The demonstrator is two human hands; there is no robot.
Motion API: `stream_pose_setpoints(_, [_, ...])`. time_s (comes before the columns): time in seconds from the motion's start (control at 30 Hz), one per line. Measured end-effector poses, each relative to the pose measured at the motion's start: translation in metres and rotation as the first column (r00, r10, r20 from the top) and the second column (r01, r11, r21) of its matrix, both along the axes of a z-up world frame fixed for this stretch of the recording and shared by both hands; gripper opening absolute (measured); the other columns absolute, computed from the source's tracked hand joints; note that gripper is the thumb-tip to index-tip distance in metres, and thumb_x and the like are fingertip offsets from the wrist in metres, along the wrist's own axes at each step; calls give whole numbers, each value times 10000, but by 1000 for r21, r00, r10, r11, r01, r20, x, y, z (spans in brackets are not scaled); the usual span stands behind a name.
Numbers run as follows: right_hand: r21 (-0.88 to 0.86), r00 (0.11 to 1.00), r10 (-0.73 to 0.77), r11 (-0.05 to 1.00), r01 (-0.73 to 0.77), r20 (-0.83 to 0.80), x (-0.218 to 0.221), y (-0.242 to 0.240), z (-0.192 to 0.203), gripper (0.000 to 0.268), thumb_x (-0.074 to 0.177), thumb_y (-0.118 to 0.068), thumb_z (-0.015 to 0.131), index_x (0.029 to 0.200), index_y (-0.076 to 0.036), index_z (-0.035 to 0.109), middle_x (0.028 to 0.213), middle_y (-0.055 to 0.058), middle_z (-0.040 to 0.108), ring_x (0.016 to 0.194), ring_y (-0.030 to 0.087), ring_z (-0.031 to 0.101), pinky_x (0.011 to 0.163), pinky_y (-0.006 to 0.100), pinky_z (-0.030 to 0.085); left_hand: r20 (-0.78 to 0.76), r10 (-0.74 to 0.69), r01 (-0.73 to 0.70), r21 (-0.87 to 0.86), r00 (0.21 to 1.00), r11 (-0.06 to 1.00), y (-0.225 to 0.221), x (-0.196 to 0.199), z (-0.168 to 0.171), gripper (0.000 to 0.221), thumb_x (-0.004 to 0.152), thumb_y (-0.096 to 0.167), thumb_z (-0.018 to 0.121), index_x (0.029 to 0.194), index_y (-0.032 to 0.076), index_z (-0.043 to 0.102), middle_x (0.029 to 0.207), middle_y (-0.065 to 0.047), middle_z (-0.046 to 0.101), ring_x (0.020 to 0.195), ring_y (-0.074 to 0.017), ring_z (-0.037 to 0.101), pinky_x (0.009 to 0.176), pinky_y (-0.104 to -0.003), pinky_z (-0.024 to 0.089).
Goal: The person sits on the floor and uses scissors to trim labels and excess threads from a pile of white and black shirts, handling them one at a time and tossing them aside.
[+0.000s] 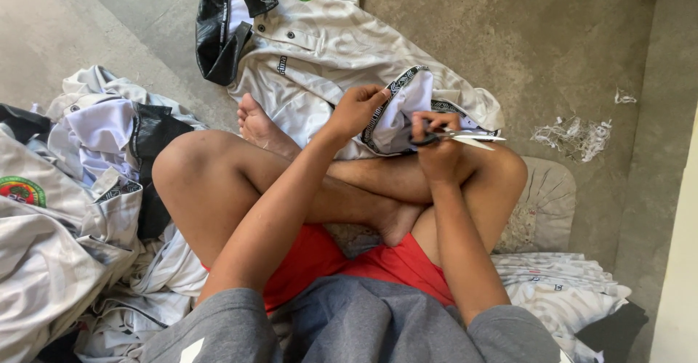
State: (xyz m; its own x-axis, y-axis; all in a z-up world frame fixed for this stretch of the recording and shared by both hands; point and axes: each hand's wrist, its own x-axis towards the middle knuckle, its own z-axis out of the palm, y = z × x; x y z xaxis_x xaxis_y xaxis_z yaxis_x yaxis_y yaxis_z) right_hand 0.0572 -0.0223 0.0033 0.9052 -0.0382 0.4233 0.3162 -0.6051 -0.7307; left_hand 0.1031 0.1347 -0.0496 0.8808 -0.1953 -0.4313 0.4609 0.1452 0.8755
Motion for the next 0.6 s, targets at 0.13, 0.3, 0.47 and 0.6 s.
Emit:
stream_pose_setpoints(0.13, [77, 989, 118, 991, -111, -92, -3, 2, -18, 373, 783, -177, 783, 768, -106, 417, 854, 80, 698, 633, 115, 589, 597, 200, 435, -52, 33, -35, -52, 998, 998, 10, -5, 37, 194, 858, 260, 565, 938, 135, 690, 658, 8, 635, 544, -80, 534, 434, -197, 455])
stream_pose_setpoints(0.3, [-29, 991, 129, 991, -130, -29, 2, 1, -26, 343, 785, -169, 787, 739, -98, 455, 769, 75, 686, 643, 191, 645, 560, 227, 487, -55, 27, -33, -93, 998, 995, 13, -9, 38, 244, 802, 174, 641, 1019, 64, 633, 773, -14, 647, 649, -92, 550, 440, -226, 545])
stream_pose_setpoints(0.47, [107, 999, 30, 994, -27, -26, 9, -13, -31, 296, 825, -127, 733, 756, -91, 448, 735, 72, 658, 655, 171, 617, 633, 248, 476, -26, 0, -1, -55, 1000, 998, 16, -9, 57, 250, 809, 169, 617, 1014, 26, 621, 768, -80, 650, 625, -139, 650, 471, -244, 553])
stream_pose_setpoints(0.6, [73, 990, 133, 989, -130, -46, 6, -11, -29, 283, 771, -79, 744, 728, -84, 464, 725, 109, 643, 676, 257, 633, 623, 282, 483, 100, -60, 55, 55, 993, 997, 10, -12, 49, 257, 766, 163, 677, 971, 13, 637, 711, -90, 645, 558, -118, 611, 448, -206, 477])
